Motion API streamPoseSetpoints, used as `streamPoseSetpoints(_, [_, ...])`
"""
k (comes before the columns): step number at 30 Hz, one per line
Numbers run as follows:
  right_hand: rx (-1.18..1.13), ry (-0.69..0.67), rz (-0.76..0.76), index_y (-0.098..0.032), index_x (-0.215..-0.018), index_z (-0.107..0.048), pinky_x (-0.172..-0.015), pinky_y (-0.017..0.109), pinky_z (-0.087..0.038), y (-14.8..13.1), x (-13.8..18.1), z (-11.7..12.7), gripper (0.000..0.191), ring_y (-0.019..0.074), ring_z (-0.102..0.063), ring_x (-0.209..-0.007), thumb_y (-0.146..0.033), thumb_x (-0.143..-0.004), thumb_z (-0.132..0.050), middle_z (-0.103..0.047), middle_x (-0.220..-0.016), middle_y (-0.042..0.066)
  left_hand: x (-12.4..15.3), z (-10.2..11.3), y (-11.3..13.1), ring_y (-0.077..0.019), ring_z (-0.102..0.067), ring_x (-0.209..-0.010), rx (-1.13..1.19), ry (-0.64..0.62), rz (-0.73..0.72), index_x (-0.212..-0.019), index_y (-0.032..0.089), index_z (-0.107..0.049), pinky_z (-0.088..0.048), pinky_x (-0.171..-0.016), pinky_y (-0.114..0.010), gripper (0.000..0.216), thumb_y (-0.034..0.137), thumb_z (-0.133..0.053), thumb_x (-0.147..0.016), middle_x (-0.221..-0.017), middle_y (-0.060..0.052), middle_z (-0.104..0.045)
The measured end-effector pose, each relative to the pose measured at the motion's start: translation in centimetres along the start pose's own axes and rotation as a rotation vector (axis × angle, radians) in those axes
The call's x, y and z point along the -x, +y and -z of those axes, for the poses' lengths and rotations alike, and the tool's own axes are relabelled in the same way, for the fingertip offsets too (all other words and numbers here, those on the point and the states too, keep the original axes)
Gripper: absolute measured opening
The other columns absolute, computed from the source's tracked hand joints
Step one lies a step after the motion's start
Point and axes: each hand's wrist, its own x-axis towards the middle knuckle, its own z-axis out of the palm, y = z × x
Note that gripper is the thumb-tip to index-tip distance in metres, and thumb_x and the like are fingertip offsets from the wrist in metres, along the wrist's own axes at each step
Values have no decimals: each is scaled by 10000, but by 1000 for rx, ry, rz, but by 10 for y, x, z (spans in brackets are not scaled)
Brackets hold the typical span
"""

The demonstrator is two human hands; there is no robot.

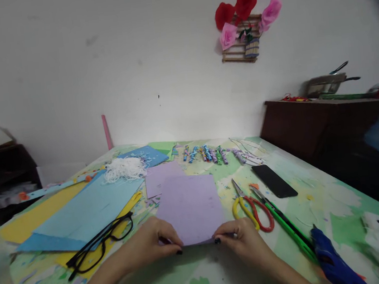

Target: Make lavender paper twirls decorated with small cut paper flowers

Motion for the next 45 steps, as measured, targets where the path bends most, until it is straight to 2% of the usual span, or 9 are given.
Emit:
streamPoseSetpoints(5, [136, 77, 292, -189, -836, -774, -655, 266, -483, 9, 0, 4, 261, 189, -681, -727, -178, -850, -514, -743, -791, 80, 2, 9, -7, -140, -627, -666, -28, 29, 113, -782, 172, -756, -454, -618, -209, 182, 302, -633, -815, -731, -40, -724])
streamPoseSetpoints(9, [257, 79, 343, -176, -834, -760, -673, 276, -483, 6, 0, 3, 223, 193, -652, -753, -114, -826, -546, -721, -794, 78, 0, 1, -2, -132, -596, -668, -123, 47, 70, -783, 166, -723, -429, -627, -214, 164, 227, -582, -840, -726, -28, -683])
streamPoseSetpoints(14, [441, -45, 372, -167, -825, -738, -686, 261, -455, -4, -2, -5, 196, 181, -619, -780, -54, -835, -578, -697, -775, 68, 1, -15, 6, -160, -596, -769, -275, 15, -26, -839, 173, -678, -418, -690, -256, 239, 126, -448, -887, -838, -49, -659])
streamPoseSetpoints(18, [500, -51, 293, -154, -828, -726, -666, 250, -438, -3, -5, -3, 196, 173, -615, -781, -50, -849, -561, -689, -813, 81, 7, -20, -2, -178, -583, -784, -308, 55, -37, -833, 159, -642, -418, -701, -277, 262, 178, -400, -930, -840, -64, -632])
streamPoseSetpoints(22, [407, -12, 201, -158, -844, -735, -710, 248, -446, 8, -6, 9, 208, 168, -636, -790, -41, -835, -563, -706, -807, 69, 15, -10, -21, -154, -571, -713, -203, 95, -31, -789, 164, -626, -416, -667, -252, 293, 277, -404, -944, -762, -37, -616])
streamPoseSetpoints(26, [281, 55, 50, -163, -808, -742, -697, 226, -434, 16, -10, 16, 246, 145, -657, -743, 14, -782, -574, -734, -774, 34, 17, 1, -32, -148, -558, -647, -96, 127, 96, -735, 168, -627, -407, -612, -239, 329, 351, -414, -907, -694, -21, -618])
streamPoseSetpoints(34, [334, 117, -206, -155, -782, -762, -610, 226, -383, 12, -26, 13, 109, 130, -603, -658, -120, -792, -659, -723, -697, 24, 9, 5, -35, -161, -516, -643, -48, 120, 375, -668, 165, -650, -365, -582, -244, 403, 512, -483, -786, -639, -10, -583])
streamPoseSetpoints(39, [427, 84, -288, -165, -790, -772, -599, 236, -372, 8, -30, 15, 95, 134, -590, -642, -159, -783, -677, -714, -676, 33, 5, 6, -35, -125, -398, -551, -77, 128, 441, -564, 169, -565, -270, -507, -243, 408, 525, -500, -753, -552, 16, -452])
streamPoseSetpoints(45, [510, 38, -336, -184, -722, -767, -551, 257, -344, 5, -38, 16, 66, 161, -600, -632, -182, -741, -703, -708, -662, 49, 0, 9, -32, -122, -371, -527, -97, 134, 462, -532, 185, -519, -243, -497, -250, 391, 508, -520, -753, -520, 21, -424])
